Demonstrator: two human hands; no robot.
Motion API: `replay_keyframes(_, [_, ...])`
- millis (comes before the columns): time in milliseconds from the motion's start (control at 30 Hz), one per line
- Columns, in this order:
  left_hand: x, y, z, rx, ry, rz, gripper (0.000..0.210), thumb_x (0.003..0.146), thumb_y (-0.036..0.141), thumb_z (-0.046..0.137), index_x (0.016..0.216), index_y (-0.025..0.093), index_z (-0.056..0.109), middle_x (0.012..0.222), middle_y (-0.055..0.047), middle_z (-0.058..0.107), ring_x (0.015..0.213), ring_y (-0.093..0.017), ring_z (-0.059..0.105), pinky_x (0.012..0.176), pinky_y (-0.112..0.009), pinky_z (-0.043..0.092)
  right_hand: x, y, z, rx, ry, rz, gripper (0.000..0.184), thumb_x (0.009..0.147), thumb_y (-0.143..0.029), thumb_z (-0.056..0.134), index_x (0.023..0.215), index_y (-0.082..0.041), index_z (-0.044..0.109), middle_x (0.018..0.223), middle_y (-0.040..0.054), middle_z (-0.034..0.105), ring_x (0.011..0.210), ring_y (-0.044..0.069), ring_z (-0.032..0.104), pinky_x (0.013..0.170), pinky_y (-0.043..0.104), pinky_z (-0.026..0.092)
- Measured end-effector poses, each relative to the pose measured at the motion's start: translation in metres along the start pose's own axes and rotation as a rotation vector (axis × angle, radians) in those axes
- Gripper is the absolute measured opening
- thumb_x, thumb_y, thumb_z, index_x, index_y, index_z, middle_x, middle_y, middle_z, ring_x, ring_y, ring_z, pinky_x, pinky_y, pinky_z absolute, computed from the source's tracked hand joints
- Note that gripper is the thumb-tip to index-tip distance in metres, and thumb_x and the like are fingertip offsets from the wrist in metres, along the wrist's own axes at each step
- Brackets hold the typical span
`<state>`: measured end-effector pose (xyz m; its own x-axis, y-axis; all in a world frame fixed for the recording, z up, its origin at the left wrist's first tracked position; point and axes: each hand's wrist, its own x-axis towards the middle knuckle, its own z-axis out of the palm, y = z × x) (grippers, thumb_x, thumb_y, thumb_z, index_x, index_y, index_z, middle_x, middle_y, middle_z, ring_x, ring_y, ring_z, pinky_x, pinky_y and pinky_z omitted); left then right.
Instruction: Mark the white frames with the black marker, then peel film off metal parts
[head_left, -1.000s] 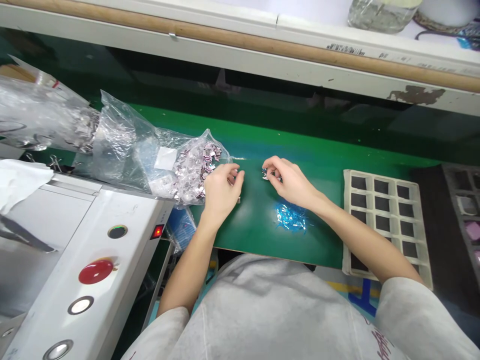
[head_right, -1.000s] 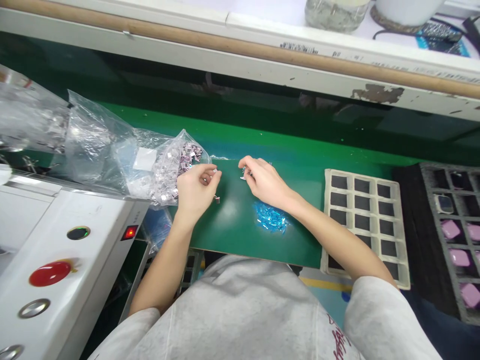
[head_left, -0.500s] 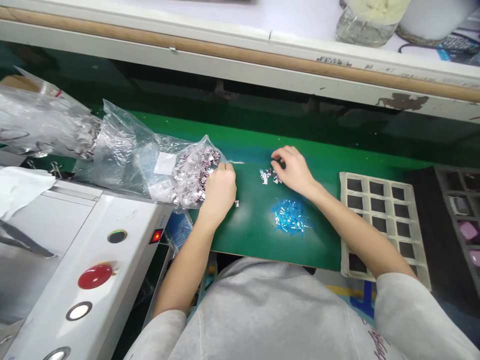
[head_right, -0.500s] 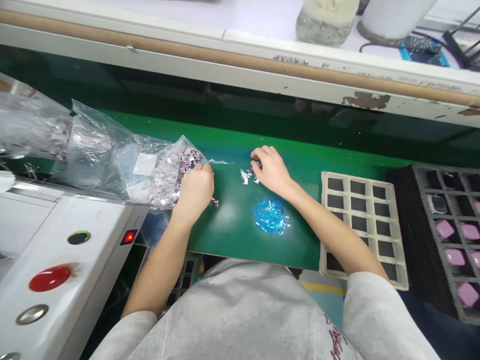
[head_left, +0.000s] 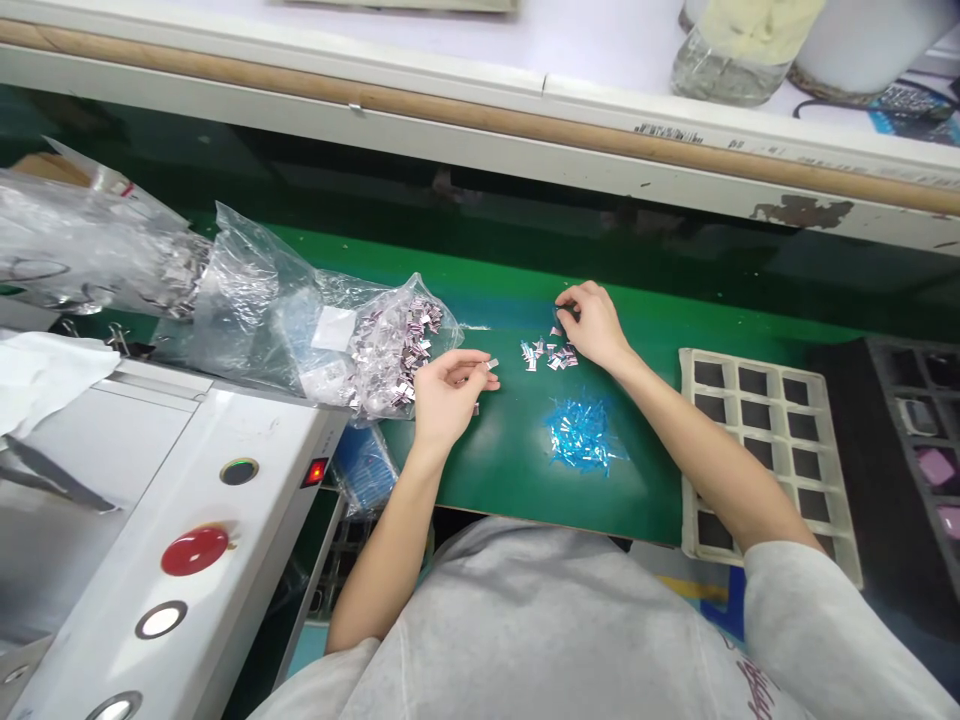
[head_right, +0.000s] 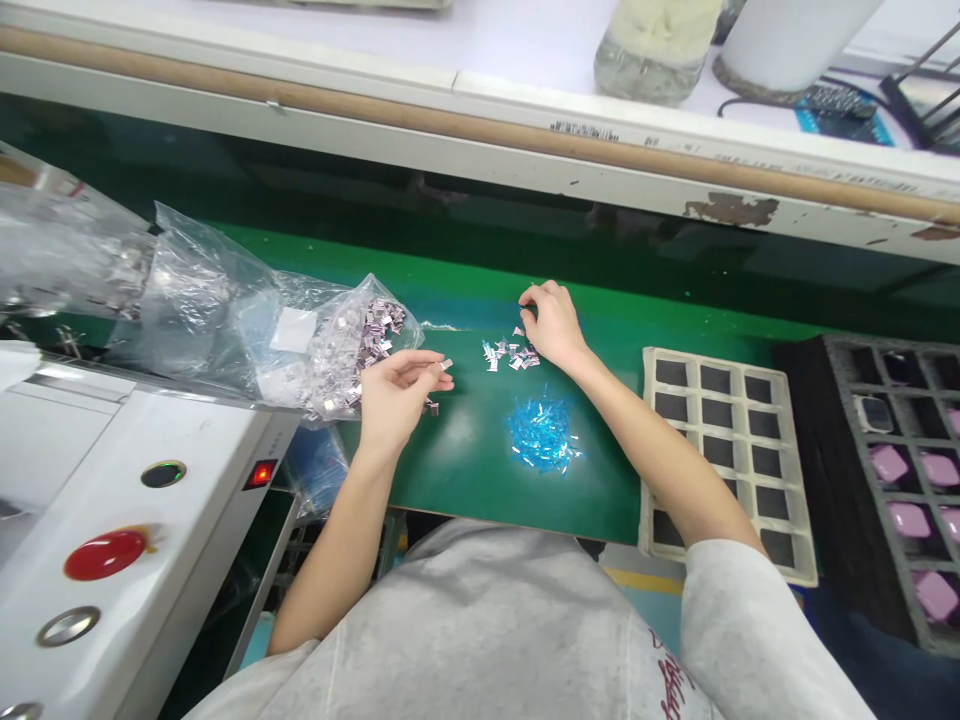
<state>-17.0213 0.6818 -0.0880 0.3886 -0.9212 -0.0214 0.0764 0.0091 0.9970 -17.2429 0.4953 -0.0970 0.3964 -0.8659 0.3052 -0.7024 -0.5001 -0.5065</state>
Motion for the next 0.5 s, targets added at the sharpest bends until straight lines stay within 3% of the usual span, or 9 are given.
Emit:
replay_keyframes(200, [-0.002, -0.003, 0.006, -0.2, -0.002, -0.059, 0.034, 0.075, 0.041, 0.099, 0.092, 0.017, 0.084, 0.087, -0.01, 0.086, 0.084, -0.026, 0.087, 0.086, -0.041, 0.075, -0.013, -0.028, -0.013, 0.191, 0.048, 0.013, 0.006, 0.091, -0.02, 0.065, 0.088, -0.024, 0.068, 0.098, 0.0086, 0.072, 0.094, 0.028, 0.067, 0.092, 0.05, 0.059])
replay_keyframes(367, [-0.007, -0.003, 0.015, -0.202, -0.023, -0.005, 0.035, 0.076, 0.044, 0.1, 0.09, 0.017, 0.083, 0.086, -0.009, 0.086, 0.084, -0.027, 0.087, 0.087, -0.043, 0.075, -0.049, -0.082, -0.025, 0.603, -0.163, -0.034, 0.009, 0.099, -0.034, 0.069, 0.097, -0.025, 0.069, 0.107, 0.0057, 0.08, 0.095, 0.024, 0.075, 0.09, 0.043, 0.062])
replay_keyframes(500, [-0.011, -0.007, 0.019, -0.167, -0.016, 0.069, 0.033, 0.079, 0.045, 0.098, 0.09, 0.018, 0.083, 0.095, -0.009, 0.086, 0.083, -0.024, 0.086, 0.086, -0.04, 0.075, -0.063, -0.102, -0.026, 0.661, -0.232, -0.066, 0.011, 0.101, -0.035, 0.069, 0.098, -0.025, 0.069, 0.104, 0.0039, 0.081, 0.094, 0.023, 0.076, 0.09, 0.041, 0.062])
